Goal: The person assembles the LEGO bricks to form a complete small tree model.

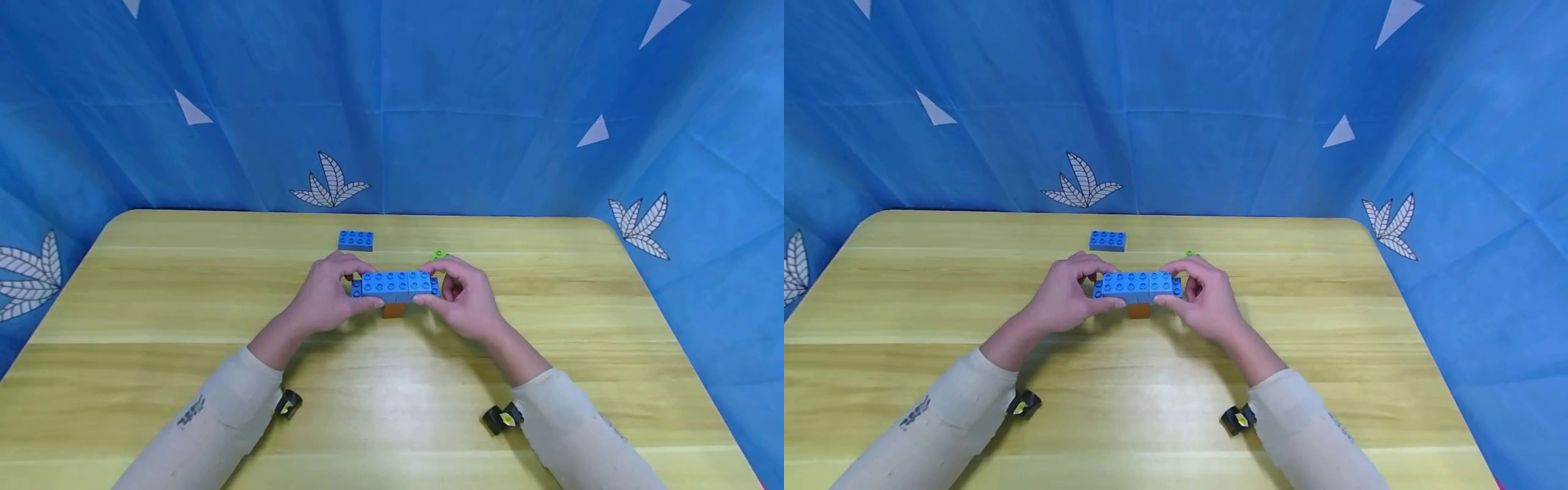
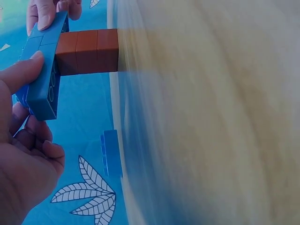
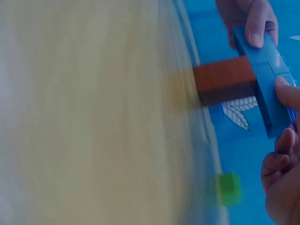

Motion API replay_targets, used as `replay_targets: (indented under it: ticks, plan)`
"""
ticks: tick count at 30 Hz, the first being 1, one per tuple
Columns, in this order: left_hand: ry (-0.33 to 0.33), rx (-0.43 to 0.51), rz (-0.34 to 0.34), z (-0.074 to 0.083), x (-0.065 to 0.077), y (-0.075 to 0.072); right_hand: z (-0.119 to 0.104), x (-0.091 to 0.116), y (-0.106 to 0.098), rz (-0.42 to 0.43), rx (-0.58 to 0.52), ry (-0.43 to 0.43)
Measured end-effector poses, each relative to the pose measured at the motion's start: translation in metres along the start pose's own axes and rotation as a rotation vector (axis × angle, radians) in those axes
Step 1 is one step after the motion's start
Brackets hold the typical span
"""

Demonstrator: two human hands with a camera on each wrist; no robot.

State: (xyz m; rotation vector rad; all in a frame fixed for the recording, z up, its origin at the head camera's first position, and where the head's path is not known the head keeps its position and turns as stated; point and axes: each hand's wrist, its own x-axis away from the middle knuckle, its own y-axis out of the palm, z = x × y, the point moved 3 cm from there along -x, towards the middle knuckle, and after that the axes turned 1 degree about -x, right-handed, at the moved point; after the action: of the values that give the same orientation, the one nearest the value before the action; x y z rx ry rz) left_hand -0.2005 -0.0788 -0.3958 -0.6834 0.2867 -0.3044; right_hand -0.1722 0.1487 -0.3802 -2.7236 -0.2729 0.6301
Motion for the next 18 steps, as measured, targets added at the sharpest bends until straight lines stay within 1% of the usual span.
replay_targets:
  ticks: [4, 7, 11, 15, 18]
  plan:
    - [-0.004, -0.005, 0.0, 0.0, 0.001, 0.0, 0.014, 0.006, 0.006, 0.064, -0.123, 0.059]
    - [-0.007, 0.001, 0.002, 0.0, 0.002, -0.001, 0.035, 0.01, 0.01, 0.115, -0.203, 0.077]
    - [-0.014, 0.005, 0.001, -0.001, 0.002, -0.001, 0.056, 0.013, 0.012, 0.147, -0.239, 0.102]
    - [-0.004, 0.003, 0.003, -0.003, 0.002, -0.002, 0.059, 0.015, 0.013, 0.166, -0.246, 0.094]
    - [0.01, 0.006, 0.004, -0.005, 0.002, -0.002, 0.061, 0.016, 0.016, 0.189, -0.271, 0.048]
